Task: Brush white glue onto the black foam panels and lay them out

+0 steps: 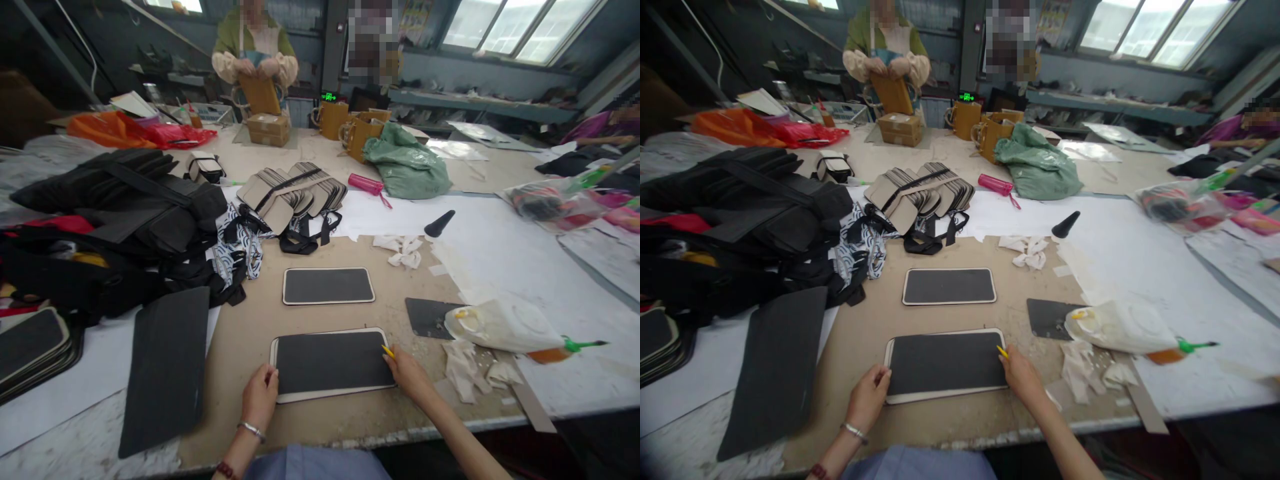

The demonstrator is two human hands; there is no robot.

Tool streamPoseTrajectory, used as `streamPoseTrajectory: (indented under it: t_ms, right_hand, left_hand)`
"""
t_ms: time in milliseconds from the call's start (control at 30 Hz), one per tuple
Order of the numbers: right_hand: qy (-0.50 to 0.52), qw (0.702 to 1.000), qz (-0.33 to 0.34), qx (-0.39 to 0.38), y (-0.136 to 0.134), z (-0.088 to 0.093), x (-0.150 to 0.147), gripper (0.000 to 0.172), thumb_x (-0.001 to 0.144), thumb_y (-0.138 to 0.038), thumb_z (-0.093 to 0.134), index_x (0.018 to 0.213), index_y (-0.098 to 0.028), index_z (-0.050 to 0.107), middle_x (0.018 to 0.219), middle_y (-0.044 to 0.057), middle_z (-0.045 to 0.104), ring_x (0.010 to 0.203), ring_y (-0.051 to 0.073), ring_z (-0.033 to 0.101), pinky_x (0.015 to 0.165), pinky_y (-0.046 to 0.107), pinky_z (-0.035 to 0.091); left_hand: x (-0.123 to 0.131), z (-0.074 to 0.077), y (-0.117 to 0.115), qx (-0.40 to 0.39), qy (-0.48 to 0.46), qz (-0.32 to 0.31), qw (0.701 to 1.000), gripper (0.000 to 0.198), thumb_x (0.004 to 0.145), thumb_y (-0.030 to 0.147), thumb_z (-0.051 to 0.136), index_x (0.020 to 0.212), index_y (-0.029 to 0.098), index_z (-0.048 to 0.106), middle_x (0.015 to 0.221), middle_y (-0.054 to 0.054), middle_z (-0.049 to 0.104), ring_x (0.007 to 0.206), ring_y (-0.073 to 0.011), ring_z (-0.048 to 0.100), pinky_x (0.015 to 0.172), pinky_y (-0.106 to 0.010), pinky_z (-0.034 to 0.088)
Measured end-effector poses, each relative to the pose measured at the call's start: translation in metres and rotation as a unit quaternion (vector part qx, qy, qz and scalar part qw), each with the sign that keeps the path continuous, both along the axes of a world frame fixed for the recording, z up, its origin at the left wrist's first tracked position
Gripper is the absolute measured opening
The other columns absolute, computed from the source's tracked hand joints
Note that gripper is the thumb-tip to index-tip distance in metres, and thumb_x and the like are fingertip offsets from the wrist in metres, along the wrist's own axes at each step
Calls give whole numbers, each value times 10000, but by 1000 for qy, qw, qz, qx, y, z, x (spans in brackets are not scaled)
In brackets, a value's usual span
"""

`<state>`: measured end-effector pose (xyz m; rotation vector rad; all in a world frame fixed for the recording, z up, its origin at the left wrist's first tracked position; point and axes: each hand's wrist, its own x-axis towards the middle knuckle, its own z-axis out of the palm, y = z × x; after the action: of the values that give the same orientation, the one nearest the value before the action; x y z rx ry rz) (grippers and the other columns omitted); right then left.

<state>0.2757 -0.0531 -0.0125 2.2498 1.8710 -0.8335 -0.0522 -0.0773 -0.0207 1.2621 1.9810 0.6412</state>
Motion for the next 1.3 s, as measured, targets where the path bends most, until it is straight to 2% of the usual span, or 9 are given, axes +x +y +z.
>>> streamPoseTrajectory:
  t_ms: [333, 467, 700, 933, 1300]
  right_hand:
    - [-17, 998, 18, -50, 8, -10, 5, 224, 888, -278, 325, 993, -160, 484, 914, 122, 631, 919, 228, 592, 710, 289, 399]
    - [-18, 997, 34, -59, 10, -16, 9, 254, 891, -268, 282, 1009, -135, 463, 885, 151, 628, 876, 249, 603, 684, 313, 401]
    - [-4, 998, 50, -45, 12, -33, 21, 242, 876, -275, 285, 969, -155, 473, 869, 145, 628, 892, 251, 599, 697, 322, 408]
    - [-8, 997, 48, -56, 16, -21, 16, 283, 872, -268, 296, 1021, -123, 488, 897, 150, 625, 903, 238, 596, 720, 302, 406]
    - [-7, 998, 30, -55, 18, -10, 9, 225, 875, -212, 363, 1023, -124, 507, 913, 125, 626, 914, 214, 580, 708, 262, 384]
  left_hand:
    - [1, 11, 8, -54, -24, 12, 998, 161, 665, 196, 473, 504, 198, 467, 476, 37, 483, 509, -135, 474, 529, -221, 329]
    - [1, 7, 10, -63, -26, 27, 997, 151, 645, 163, 484, 496, 187, 474, 483, 39, 482, 524, -124, 478, 534, -211, 333]
    - [0, 3, 9, -63, -43, 41, 996, 123, 608, 135, 493, 492, 175, 506, 472, 44, 485, 508, -116, 470, 511, -207, 324]
    - [-2, 3, 7, -68, -55, 27, 996, 114, 604, 150, 488, 496, 180, 512, 476, 44, 496, 518, -118, 481, 516, -202, 328]
    - [-7, 1, 6, -58, -59, -9, 997, 145, 607, 295, 470, 505, 195, 493, 484, 30, 501, 514, -143, 486, 529, -230, 348]
